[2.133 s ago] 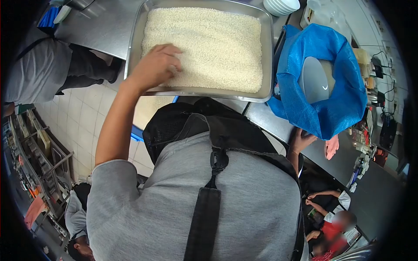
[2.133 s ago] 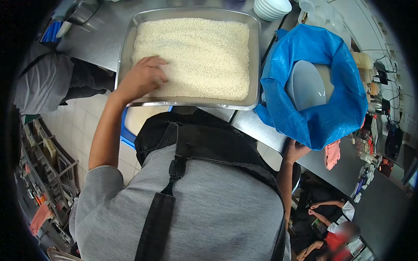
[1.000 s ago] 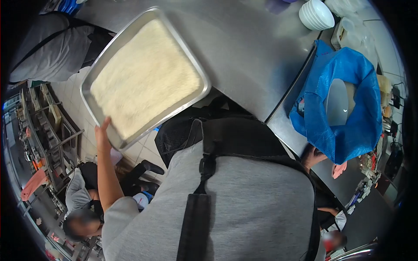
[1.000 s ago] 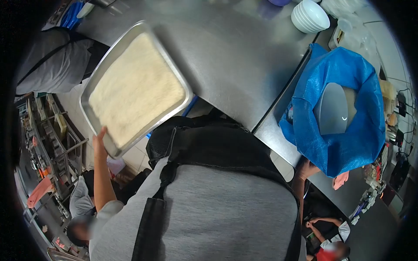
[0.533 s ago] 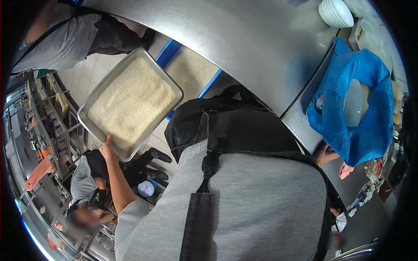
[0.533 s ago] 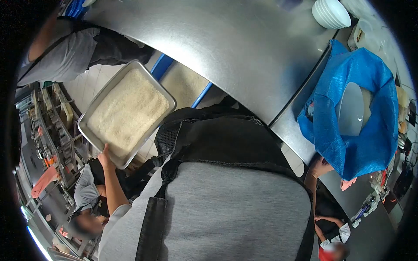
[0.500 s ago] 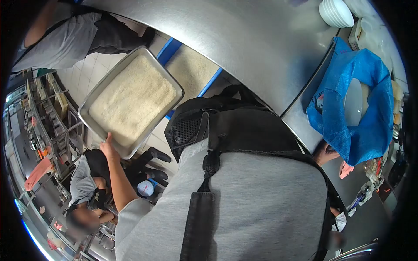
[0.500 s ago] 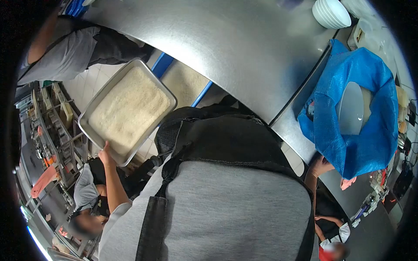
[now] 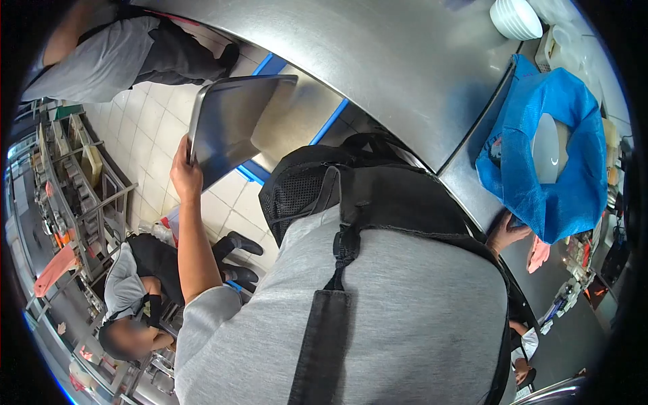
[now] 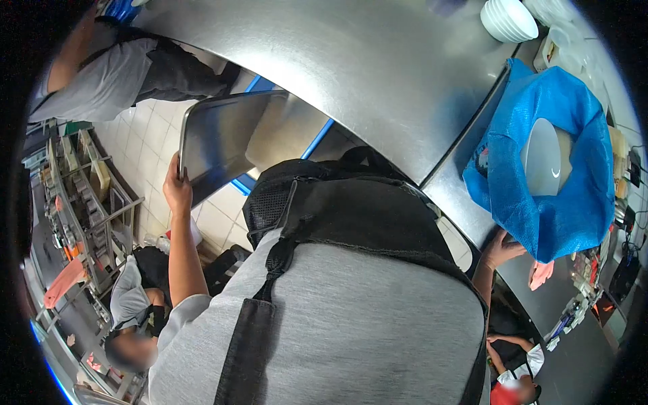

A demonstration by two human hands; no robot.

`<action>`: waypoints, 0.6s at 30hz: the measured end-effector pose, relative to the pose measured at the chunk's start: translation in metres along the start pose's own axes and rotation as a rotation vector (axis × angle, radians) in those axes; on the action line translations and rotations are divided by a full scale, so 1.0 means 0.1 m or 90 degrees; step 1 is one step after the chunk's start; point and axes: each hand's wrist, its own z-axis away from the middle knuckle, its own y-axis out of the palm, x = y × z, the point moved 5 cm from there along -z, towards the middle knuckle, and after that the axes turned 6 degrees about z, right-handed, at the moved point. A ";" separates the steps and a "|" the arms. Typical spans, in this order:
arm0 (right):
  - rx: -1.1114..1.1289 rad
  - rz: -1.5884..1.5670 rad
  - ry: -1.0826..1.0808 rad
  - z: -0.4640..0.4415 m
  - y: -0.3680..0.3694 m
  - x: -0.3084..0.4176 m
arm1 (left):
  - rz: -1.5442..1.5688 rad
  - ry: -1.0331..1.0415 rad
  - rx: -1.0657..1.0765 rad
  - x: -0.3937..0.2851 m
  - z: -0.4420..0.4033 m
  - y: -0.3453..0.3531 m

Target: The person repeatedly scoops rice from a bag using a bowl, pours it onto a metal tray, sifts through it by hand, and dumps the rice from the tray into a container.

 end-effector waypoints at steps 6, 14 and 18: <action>0.027 -0.002 0.050 0.04 0.02 -0.05 | -0.091 0.124 0.018 -0.47 -0.04 -0.17; 0.027 -0.031 0.056 0.04 0.02 -0.05 | -0.103 0.180 0.026 -0.28 -0.05 -0.46; 0.008 -0.016 0.039 0.05 0.02 -0.06 | -0.114 0.152 0.020 -0.18 -0.04 -0.52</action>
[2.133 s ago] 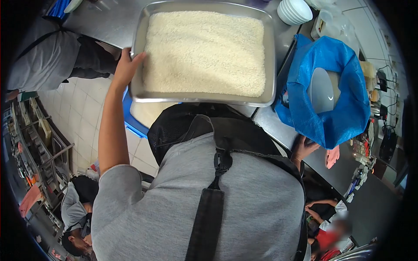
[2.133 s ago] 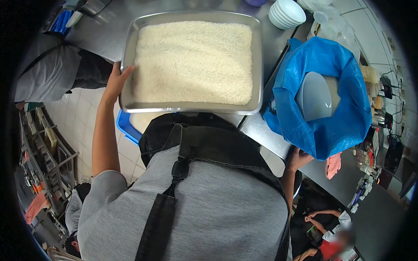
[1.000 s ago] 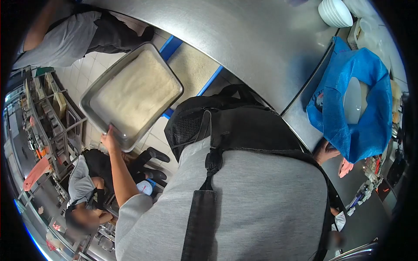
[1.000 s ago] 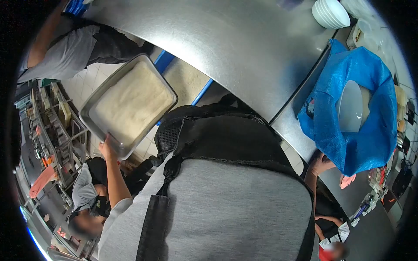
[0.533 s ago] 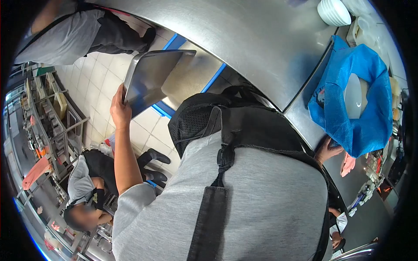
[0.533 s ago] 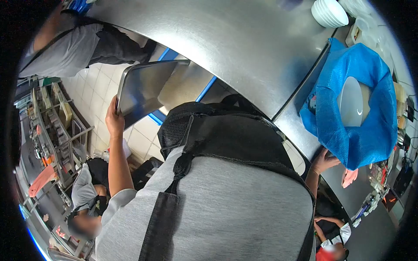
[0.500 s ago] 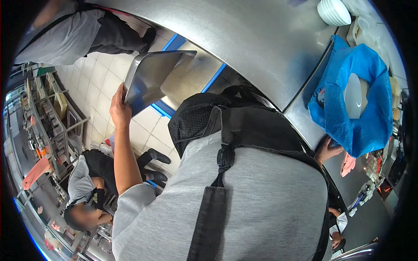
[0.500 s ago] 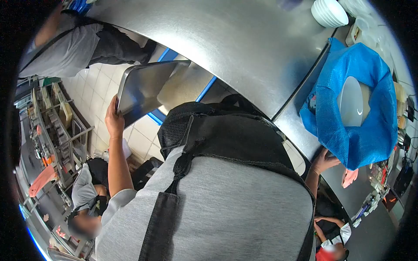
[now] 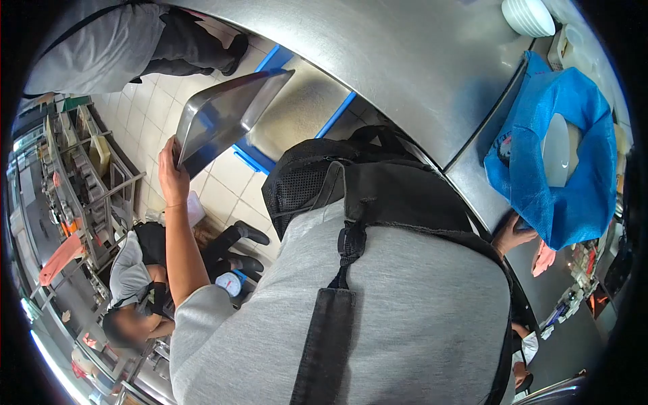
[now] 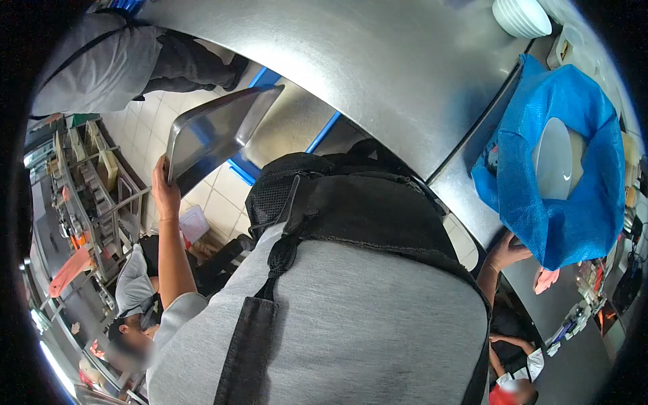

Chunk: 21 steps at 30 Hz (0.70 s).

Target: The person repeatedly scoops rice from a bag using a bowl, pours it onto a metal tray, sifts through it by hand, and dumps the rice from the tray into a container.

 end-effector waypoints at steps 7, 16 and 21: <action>0.019 -0.001 -0.021 -0.02 0.02 0.00 | 0.088 -0.105 -0.037 0.24 -0.18 -0.40; -0.001 -0.028 -0.041 -0.03 0.01 -0.02 | -0.001 -0.028 -0.091 -0.01 -0.85 -2.24; 0.007 0.014 -0.025 -0.02 0.03 -0.07 | 0.182 -0.153 -0.127 0.37 -1.23 -2.98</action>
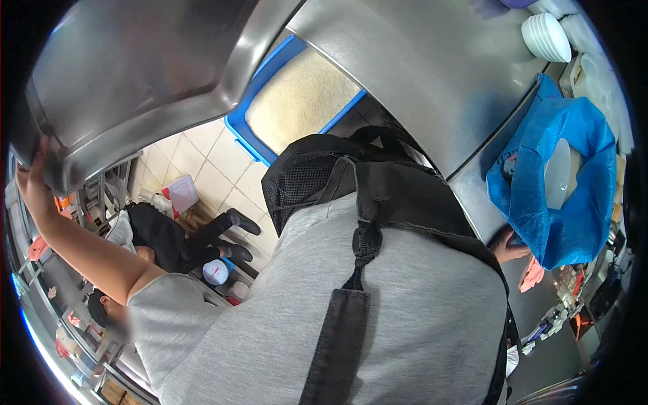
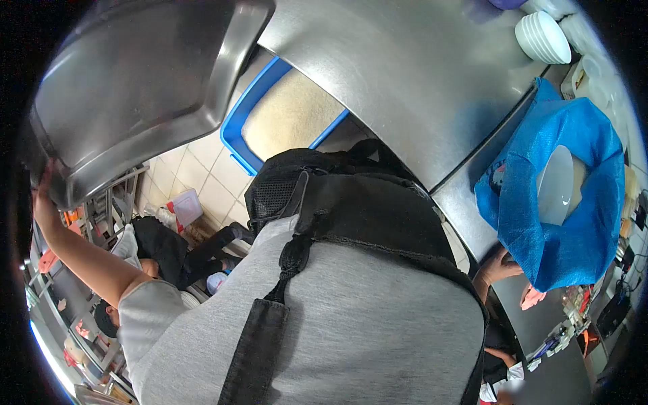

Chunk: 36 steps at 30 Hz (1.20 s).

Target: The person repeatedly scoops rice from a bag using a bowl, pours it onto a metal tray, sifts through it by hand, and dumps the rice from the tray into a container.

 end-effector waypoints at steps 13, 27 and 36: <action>0.013 -0.116 0.078 0.01 -0.01 0.12 | 0.389 -0.359 0.214 -0.33 0.10 3.09; 0.091 0.027 0.149 0.20 0.06 -0.12 | 0.036 0.271 0.192 -1.27 -0.31 4.86; 0.025 0.004 0.167 -0.07 -0.23 0.31 | 0.466 0.619 0.699 -4.90 1.96 5.53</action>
